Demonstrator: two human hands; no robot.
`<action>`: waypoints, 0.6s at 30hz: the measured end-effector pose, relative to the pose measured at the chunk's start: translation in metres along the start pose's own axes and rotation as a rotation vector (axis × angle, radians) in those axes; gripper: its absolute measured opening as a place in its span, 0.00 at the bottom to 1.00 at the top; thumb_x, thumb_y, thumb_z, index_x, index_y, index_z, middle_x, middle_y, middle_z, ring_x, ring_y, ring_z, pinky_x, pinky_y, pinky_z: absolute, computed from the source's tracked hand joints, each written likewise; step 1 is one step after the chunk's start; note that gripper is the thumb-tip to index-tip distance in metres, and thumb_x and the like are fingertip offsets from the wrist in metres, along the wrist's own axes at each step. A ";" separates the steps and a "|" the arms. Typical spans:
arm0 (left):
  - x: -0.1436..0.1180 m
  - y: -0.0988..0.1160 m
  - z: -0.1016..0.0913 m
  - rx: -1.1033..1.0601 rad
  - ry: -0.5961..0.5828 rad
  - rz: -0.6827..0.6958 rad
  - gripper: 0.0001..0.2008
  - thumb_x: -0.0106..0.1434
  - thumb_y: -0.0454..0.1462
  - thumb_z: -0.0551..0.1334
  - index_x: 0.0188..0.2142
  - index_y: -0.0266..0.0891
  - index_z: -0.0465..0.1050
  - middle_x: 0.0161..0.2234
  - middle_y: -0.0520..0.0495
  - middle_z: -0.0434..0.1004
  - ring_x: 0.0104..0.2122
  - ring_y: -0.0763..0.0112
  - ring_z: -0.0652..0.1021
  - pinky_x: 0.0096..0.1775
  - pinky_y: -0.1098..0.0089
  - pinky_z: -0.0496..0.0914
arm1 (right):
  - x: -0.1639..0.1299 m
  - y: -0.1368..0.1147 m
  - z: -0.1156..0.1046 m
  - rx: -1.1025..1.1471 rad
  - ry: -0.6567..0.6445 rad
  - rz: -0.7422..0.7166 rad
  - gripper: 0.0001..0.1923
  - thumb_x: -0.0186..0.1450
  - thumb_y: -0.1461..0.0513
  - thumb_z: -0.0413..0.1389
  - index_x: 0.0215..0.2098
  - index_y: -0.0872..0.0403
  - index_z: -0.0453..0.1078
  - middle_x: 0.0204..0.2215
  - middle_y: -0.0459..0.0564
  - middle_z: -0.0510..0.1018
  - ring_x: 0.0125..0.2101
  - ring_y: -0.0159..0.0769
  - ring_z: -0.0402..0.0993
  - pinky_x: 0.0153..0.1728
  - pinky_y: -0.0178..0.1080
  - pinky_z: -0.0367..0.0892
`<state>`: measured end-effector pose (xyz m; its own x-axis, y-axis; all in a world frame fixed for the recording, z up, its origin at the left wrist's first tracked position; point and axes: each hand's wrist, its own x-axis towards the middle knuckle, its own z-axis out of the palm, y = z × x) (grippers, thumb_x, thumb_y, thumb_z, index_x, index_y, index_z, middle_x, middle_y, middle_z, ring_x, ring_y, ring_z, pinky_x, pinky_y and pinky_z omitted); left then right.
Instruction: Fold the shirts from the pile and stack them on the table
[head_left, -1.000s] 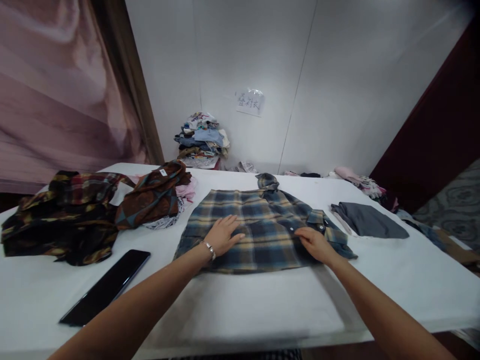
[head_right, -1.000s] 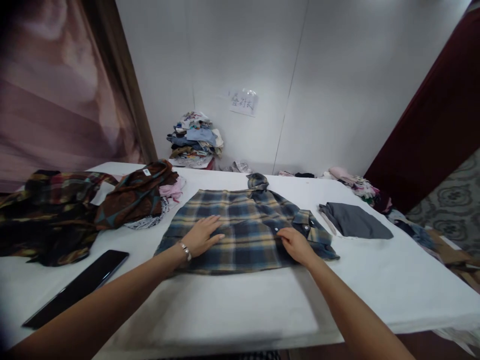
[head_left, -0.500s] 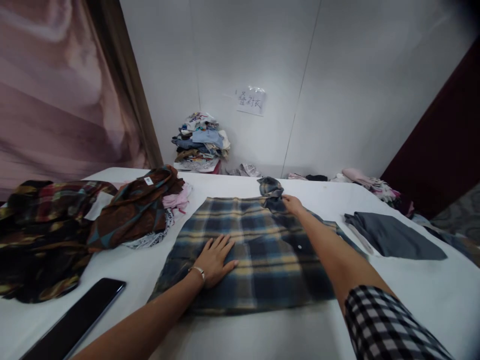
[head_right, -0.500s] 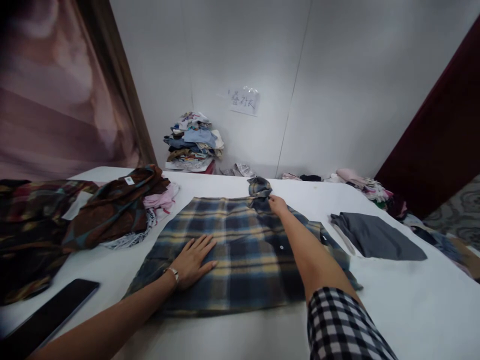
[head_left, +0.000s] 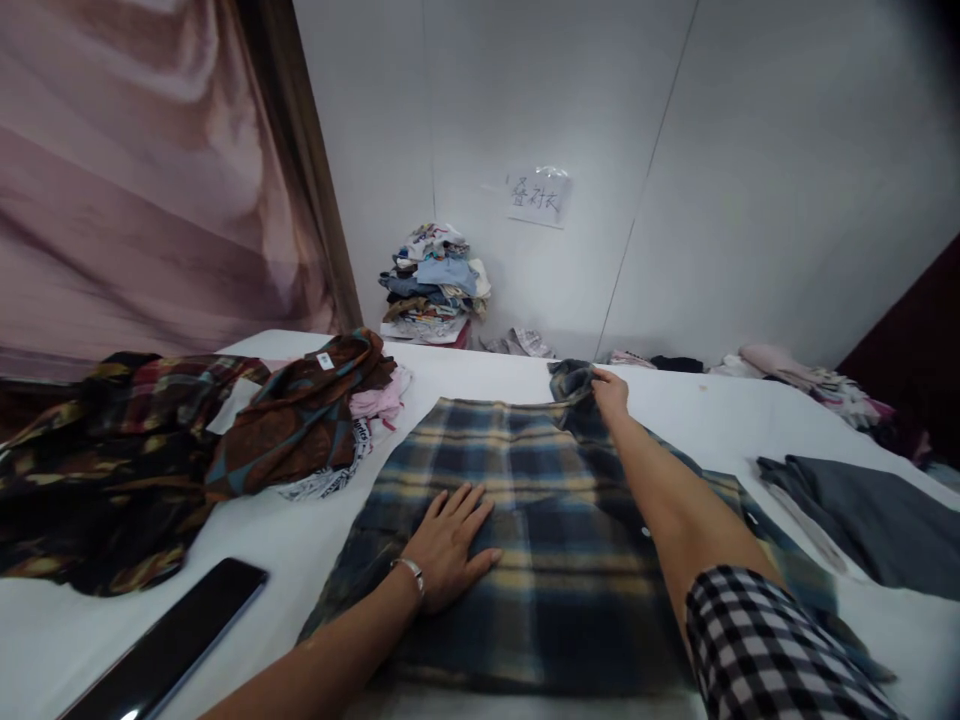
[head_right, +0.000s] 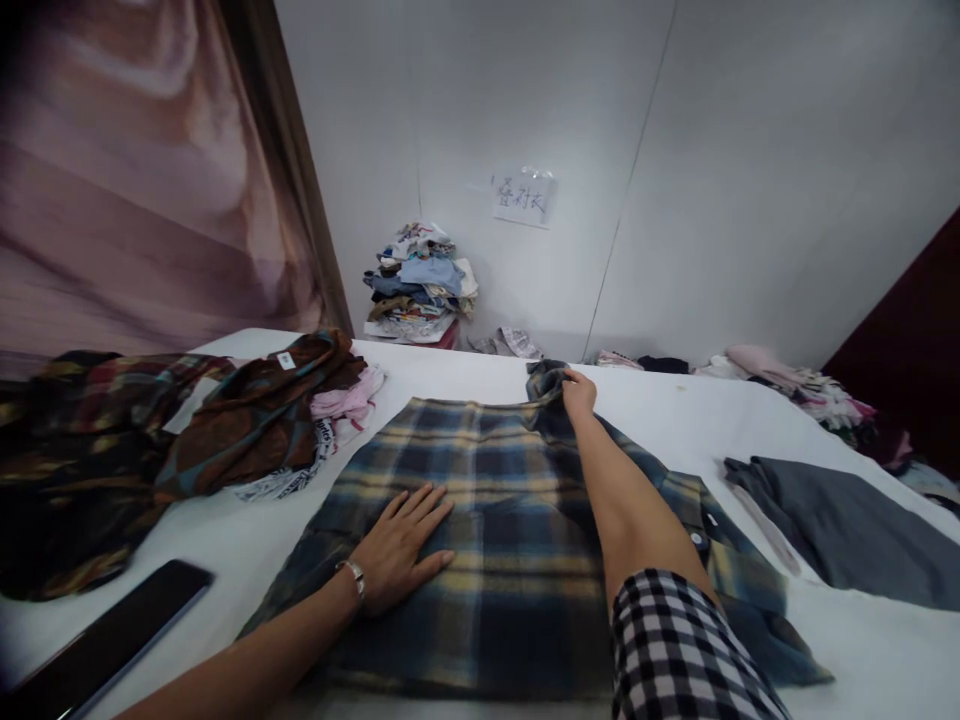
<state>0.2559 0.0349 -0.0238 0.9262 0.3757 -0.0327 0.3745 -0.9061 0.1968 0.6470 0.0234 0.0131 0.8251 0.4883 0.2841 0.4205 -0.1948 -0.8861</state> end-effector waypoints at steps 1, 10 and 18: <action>0.000 0.000 0.000 -0.001 0.005 0.000 0.34 0.64 0.57 0.47 0.63 0.43 0.56 0.67 0.43 0.50 0.65 0.54 0.52 0.62 0.48 0.48 | -0.011 -0.010 0.000 -0.001 -0.025 -0.078 0.20 0.56 0.66 0.51 0.45 0.55 0.74 0.38 0.51 0.80 0.40 0.38 0.75 0.42 0.39 0.71; 0.005 -0.002 0.009 -0.013 0.083 0.025 0.33 0.64 0.56 0.48 0.61 0.41 0.59 0.65 0.39 0.54 0.64 0.52 0.54 0.61 0.46 0.49 | -0.151 -0.022 -0.021 -0.073 -0.803 -0.429 0.17 0.61 0.59 0.54 0.47 0.50 0.74 0.37 0.47 0.81 0.31 0.34 0.77 0.38 0.38 0.72; 0.006 -0.001 0.010 -0.025 0.113 0.035 0.31 0.63 0.56 0.49 0.60 0.43 0.60 0.65 0.40 0.55 0.64 0.52 0.55 0.60 0.46 0.49 | -0.084 -0.016 -0.030 -0.445 -0.251 -0.056 0.15 0.62 0.62 0.51 0.42 0.57 0.76 0.42 0.54 0.80 0.45 0.38 0.75 0.48 0.36 0.66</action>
<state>0.2617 0.0357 -0.0343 0.9271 0.3650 0.0853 0.3397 -0.9144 0.2203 0.5826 -0.0396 0.0141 0.7036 0.6871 0.1812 0.6263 -0.4792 -0.6150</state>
